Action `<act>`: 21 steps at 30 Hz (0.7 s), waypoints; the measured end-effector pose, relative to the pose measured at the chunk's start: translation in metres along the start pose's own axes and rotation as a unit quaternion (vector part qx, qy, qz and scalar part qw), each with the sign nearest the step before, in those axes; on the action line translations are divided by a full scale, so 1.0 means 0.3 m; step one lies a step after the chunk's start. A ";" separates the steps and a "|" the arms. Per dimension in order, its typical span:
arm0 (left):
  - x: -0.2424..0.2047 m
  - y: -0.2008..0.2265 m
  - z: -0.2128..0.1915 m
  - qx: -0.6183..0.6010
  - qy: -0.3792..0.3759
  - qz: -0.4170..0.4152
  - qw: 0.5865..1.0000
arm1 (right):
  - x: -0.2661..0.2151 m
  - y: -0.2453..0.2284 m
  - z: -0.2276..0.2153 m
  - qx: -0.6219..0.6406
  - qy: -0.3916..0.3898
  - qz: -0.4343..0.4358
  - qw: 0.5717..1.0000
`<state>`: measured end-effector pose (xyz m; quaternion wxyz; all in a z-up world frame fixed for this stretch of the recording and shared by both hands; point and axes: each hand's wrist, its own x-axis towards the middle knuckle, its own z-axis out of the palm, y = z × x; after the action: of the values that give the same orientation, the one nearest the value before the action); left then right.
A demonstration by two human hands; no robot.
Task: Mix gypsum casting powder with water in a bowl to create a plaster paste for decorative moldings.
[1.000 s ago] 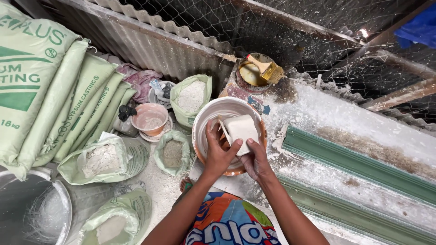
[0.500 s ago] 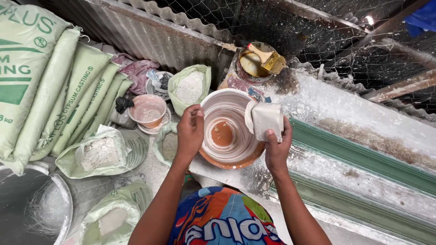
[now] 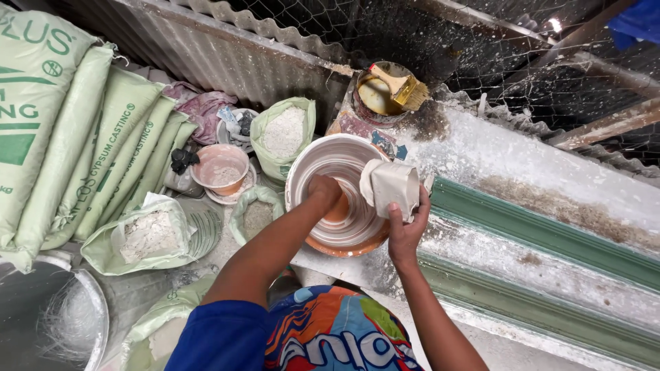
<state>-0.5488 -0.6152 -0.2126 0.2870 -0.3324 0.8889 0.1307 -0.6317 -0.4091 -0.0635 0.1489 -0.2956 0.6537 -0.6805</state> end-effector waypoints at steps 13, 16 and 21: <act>-0.504 -0.038 -0.355 -0.135 0.129 0.183 0.965 | -0.003 -0.063 0.003 -0.009 -0.052 0.004 0.999; -0.855 -0.192 -0.508 -0.378 0.238 0.179 0.877 | 0.009 -0.062 0.009 -0.016 -0.082 0.000 0.996; -0.838 -0.426 -0.316 -0.370 0.266 0.006 0.890 | 0.006 -0.090 0.081 -0.008 -0.123 0.000 0.992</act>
<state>-0.3494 -0.6207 0.0080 -0.1051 -0.4314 0.8211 0.3586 -0.6138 -0.4269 -0.0373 0.2255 -0.3782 0.6361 -0.6336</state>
